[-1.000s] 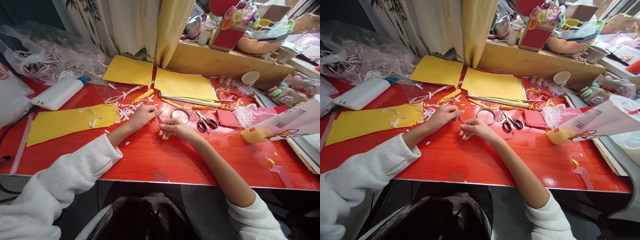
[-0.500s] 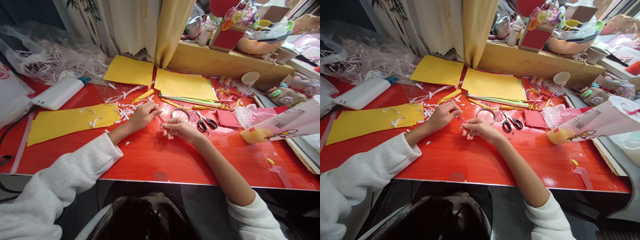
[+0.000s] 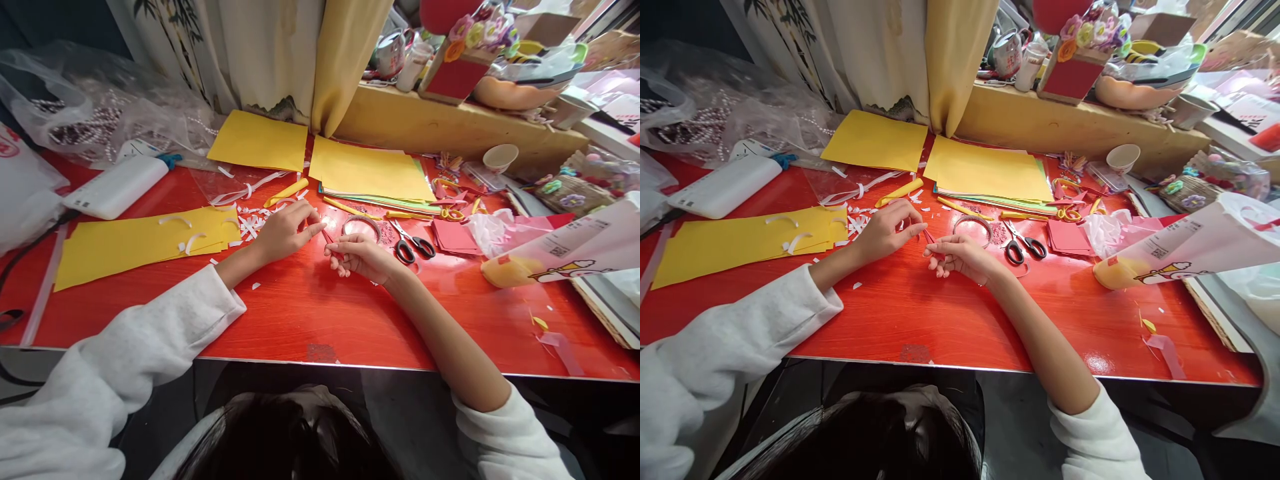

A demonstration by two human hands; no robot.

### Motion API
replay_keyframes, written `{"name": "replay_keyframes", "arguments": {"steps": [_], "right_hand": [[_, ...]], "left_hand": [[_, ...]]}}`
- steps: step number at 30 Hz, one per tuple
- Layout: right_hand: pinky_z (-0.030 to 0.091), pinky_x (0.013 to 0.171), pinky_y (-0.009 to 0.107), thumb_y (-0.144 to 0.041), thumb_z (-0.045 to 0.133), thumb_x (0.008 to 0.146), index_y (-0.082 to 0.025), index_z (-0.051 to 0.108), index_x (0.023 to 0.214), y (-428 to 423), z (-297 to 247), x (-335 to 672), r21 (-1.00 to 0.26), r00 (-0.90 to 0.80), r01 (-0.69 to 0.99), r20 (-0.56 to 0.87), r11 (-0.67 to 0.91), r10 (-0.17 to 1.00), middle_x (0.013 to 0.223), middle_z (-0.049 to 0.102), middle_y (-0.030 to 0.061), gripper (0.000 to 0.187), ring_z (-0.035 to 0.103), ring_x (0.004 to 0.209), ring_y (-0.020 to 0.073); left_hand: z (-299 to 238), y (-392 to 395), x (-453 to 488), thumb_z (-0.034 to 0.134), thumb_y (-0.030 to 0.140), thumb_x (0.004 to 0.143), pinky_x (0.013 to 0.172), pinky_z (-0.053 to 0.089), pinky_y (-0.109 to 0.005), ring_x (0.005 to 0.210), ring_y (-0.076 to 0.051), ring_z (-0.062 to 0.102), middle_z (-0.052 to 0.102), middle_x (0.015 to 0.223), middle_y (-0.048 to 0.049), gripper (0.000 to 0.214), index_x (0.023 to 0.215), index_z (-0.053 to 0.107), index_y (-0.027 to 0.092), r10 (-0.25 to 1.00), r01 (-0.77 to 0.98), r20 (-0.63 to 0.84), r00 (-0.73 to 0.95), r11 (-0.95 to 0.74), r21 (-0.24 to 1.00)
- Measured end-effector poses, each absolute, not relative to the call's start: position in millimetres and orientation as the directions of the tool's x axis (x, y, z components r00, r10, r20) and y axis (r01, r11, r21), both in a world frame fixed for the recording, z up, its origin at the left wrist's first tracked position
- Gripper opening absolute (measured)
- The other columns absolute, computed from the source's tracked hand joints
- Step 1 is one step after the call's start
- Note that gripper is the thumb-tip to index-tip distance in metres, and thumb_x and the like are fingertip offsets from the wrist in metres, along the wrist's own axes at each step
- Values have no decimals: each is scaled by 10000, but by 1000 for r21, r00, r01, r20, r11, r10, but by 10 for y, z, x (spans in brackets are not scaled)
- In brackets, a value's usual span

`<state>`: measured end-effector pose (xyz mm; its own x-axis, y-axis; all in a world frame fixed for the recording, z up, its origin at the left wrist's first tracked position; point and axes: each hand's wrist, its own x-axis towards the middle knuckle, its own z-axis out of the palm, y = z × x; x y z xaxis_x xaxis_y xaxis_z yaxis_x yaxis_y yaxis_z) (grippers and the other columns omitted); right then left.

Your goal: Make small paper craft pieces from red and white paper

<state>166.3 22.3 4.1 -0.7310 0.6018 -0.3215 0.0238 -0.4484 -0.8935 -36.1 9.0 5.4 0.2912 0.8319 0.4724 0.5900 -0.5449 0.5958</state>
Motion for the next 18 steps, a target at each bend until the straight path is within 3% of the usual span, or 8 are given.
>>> {"name": "replay_keyframes", "arguments": {"steps": [8,18], "right_hand": [[456,440,142,-294,718,749,-102,672,784,177,29,1616,-923,-663,56,-319,-380,678,607,680,35,201,588,446,64],[534,522,190,-357,721,749,-109,675,789,122,54,1546,-940,-635,120,-320,-319,703,669,701,60,256,637,519,98]], "left_hand": [[82,94,-319,531,403,825,665,383,-256,685,-132,511,564,710,-6,263,741,572,157,954,444,229,194,-294,847],[100,50,-263,536,353,822,631,340,-247,649,-116,466,553,669,9,242,677,550,161,942,548,266,203,-334,767]]}}
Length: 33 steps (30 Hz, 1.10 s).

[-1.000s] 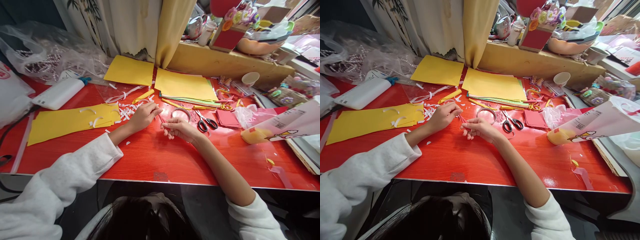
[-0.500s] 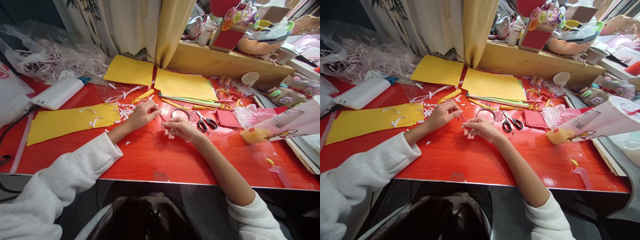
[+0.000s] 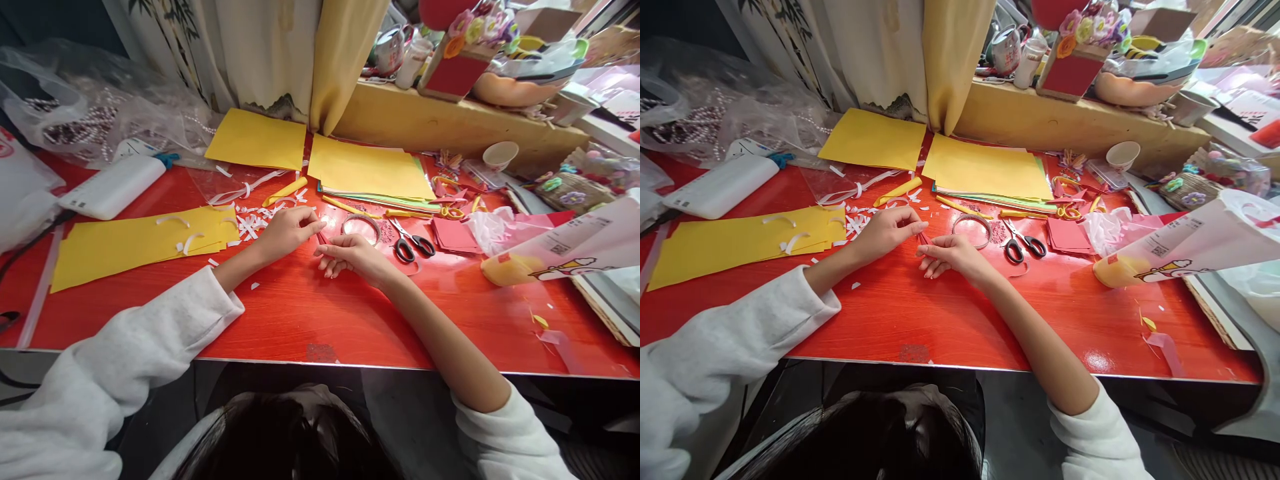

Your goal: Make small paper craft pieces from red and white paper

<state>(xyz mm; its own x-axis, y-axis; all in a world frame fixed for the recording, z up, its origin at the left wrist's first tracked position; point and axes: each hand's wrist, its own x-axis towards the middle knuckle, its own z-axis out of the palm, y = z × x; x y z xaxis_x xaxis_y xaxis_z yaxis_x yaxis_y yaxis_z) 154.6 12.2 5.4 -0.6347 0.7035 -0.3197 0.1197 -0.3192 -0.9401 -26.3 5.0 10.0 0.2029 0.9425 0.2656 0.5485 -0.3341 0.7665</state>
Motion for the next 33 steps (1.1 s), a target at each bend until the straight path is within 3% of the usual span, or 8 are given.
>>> {"name": "replay_keyframes", "arguments": {"steps": [6,11,19,26,29,33], "right_hand": [[510,460,180,-335,734,732,-108,624,661,78,34,1498,-950,-580,106,-300,-295,757,590,679,55,263,624,461,102],[527,485,187,-311,720,752,-97,648,729,83,44,1487,-942,-585,143,-327,-302,743,605,687,57,227,639,480,108],[552,509,211,-214,604,845,-71,654,755,60,53,1477,-933,-630,266,-360,-245,688,620,689,65,176,669,517,130],[515,434,184,-227,613,821,-83,642,739,65,29,1481,-938,-611,271,-343,-218,713,596,682,57,169,648,469,124],[529,457,186,-211,625,810,-85,645,740,82,19,1493,-935,-631,279,-352,-221,691,623,692,60,145,661,495,127],[522,442,191,-233,640,804,-87,641,719,86,3,1492,-936,-629,275,-349,-221,694,593,683,53,169,653,476,131]], "left_hand": [[79,54,-267,517,339,847,628,343,-244,645,-113,469,556,670,9,245,683,550,160,942,561,262,210,-335,757],[72,50,-273,538,344,843,715,378,-268,751,-145,511,575,780,-23,208,735,546,166,868,583,340,361,-495,644],[110,33,-250,528,260,843,702,374,-275,737,-150,511,570,739,-24,172,708,539,153,868,633,273,416,-491,599],[80,55,-275,508,293,879,759,369,-312,749,-173,480,596,722,-41,221,715,560,155,722,620,362,590,-692,369],[88,34,-255,515,244,867,717,359,-301,712,-165,473,573,676,-35,226,660,522,154,743,643,361,563,-668,374],[91,42,-261,562,304,848,726,349,-301,711,-158,492,587,675,-21,244,656,543,153,786,652,301,540,-617,441]]}}
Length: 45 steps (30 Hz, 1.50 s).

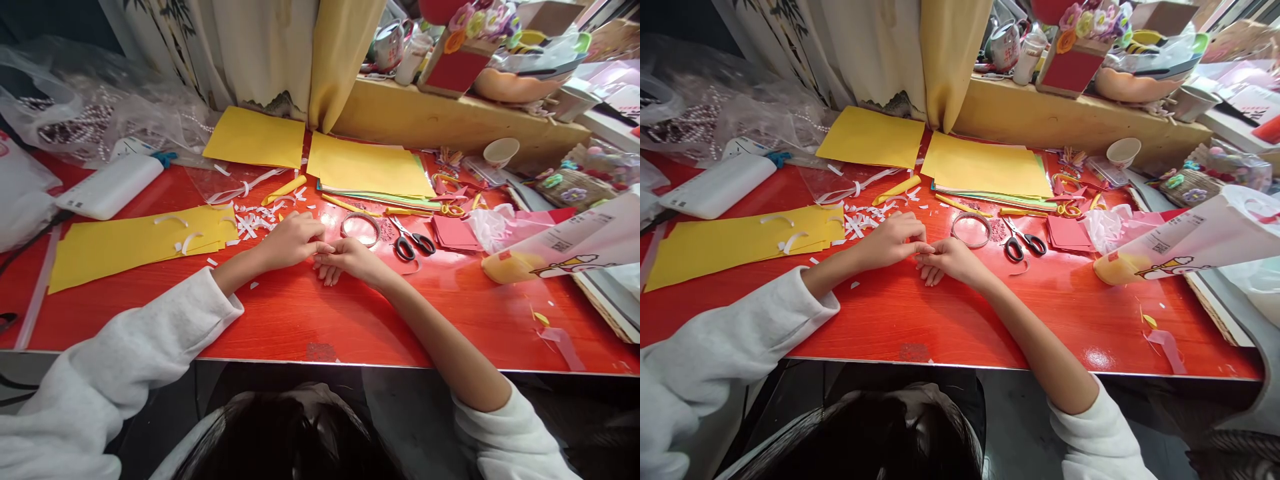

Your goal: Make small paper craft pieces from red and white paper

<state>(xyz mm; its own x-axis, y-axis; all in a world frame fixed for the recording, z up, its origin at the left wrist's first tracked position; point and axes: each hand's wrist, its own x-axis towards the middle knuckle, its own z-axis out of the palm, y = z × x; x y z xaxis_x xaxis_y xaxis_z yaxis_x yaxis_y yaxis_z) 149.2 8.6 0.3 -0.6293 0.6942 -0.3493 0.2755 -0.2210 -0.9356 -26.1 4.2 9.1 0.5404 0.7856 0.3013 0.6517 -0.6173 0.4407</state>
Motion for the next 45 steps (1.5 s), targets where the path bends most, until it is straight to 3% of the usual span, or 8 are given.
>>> {"name": "replay_keyframes", "arguments": {"steps": [5,11,17,24,29,34,45], "right_hand": [[491,410,183,-374,696,760,-76,656,717,83,3,1495,-942,-646,266,-331,-204,688,572,669,53,304,631,446,123],[515,471,184,-415,710,741,-80,667,716,93,28,1507,-944,-668,269,-326,-190,669,631,689,62,339,653,504,119],[461,397,173,-497,727,685,-87,649,697,87,40,1491,-945,-623,234,-327,-229,711,531,644,29,418,603,420,102],[500,450,190,-483,667,766,-77,663,712,89,94,1515,-931,-668,305,-360,-202,651,634,690,78,410,643,491,119],[455,402,183,-543,656,749,-67,668,674,83,86,1531,-926,-666,324,-368,-192,649,534,640,53,482,592,424,99],[482,447,190,-531,681,730,-84,677,709,79,112,1534,-926,-674,323,-370,-196,639,623,682,74,447,625,483,109],[451,416,174,-487,646,786,-78,670,694,92,137,1557,-923,-712,317,-385,-220,587,545,644,40,420,592,429,87]], "left_hand": [[101,79,-294,601,393,802,722,372,-273,749,-152,527,616,746,-20,251,722,577,157,851,612,271,449,-514,601],[160,51,-279,592,373,789,643,334,-258,639,-120,468,544,653,5,291,622,492,157,898,624,224,379,-427,655],[153,57,-285,579,431,786,605,316,-249,635,-111,457,532,647,13,316,643,527,153,928,576,139,347,-328,749],[172,35,-277,604,425,776,558,260,-246,575,-86,359,417,569,42,383,572,420,157,941,562,178,288,-317,764],[131,63,-297,537,508,814,551,254,-248,564,-85,347,399,564,39,442,572,422,157,937,527,153,315,-307,793],[138,68,-304,494,568,824,550,254,-255,550,-90,342,385,539,36,500,546,413,160,935,572,220,280,-346,743],[133,60,-321,472,536,859,604,346,-237,576,-100,483,549,576,11,489,559,506,151,934,544,191,303,-334,770]]}}
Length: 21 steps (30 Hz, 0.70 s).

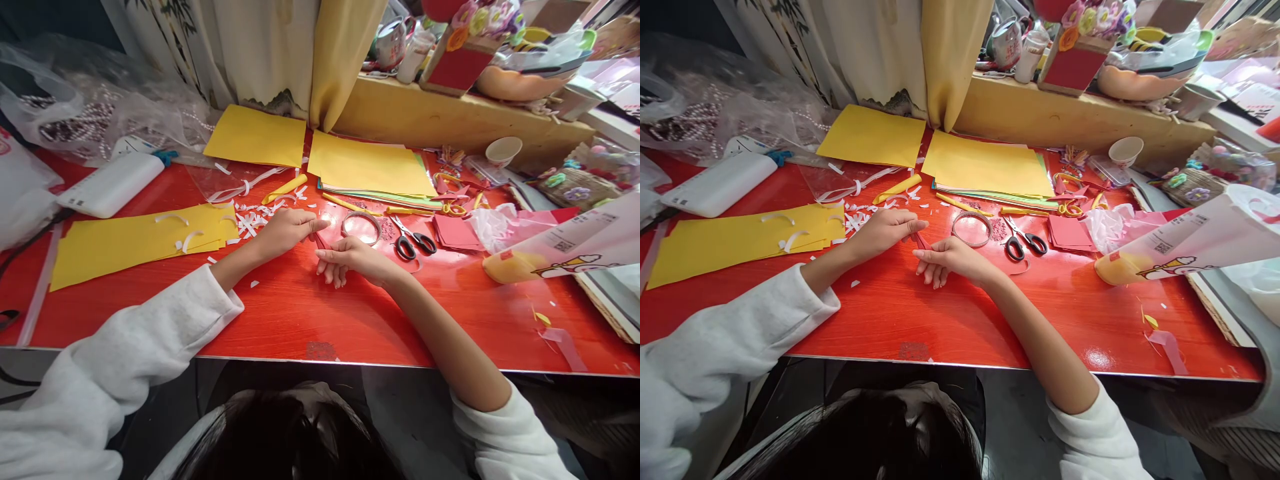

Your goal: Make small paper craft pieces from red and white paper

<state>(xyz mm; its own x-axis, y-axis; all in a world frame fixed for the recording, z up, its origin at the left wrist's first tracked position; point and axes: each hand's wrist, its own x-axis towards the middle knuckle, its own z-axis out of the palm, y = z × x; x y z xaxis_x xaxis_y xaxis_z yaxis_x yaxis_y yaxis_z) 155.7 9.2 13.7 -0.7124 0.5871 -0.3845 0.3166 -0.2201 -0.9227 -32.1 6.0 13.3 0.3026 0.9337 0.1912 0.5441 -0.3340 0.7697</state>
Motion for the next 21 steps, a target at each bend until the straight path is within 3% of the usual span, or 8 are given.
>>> {"name": "replay_keyframes", "arguments": {"steps": [6,12,17,21], "right_hand": [[436,403,168,-506,668,758,-90,648,703,109,138,1578,-915,-685,280,-403,-292,606,557,656,43,420,591,434,85],[437,412,174,-520,634,783,-97,638,691,103,153,1583,-918,-701,278,-396,-284,593,551,645,39,433,589,437,87],[478,504,174,-495,631,796,-108,653,785,88,161,1556,-930,-691,258,-367,-262,623,645,671,37,387,615,515,80],[488,533,176,-439,688,762,-123,630,752,100,106,1547,-939,-655,155,-329,-306,680,639,659,16,322,595,508,66]], "left_hand": [[93,126,-373,315,584,906,708,408,-259,696,-134,572,629,703,-38,574,683,605,143,951,501,190,245,-292,815],[124,131,-385,491,549,845,651,387,-253,675,-130,541,605,694,-10,433,682,582,159,932,560,252,261,-359,747],[153,104,-366,465,490,875,634,367,-264,635,-126,515,577,642,-9,417,646,562,156,932,615,287,222,-362,700],[164,89,-350,457,462,886,649,368,-265,671,-130,516,588,682,-16,400,668,580,149,927,596,317,201,-372,711]]}}
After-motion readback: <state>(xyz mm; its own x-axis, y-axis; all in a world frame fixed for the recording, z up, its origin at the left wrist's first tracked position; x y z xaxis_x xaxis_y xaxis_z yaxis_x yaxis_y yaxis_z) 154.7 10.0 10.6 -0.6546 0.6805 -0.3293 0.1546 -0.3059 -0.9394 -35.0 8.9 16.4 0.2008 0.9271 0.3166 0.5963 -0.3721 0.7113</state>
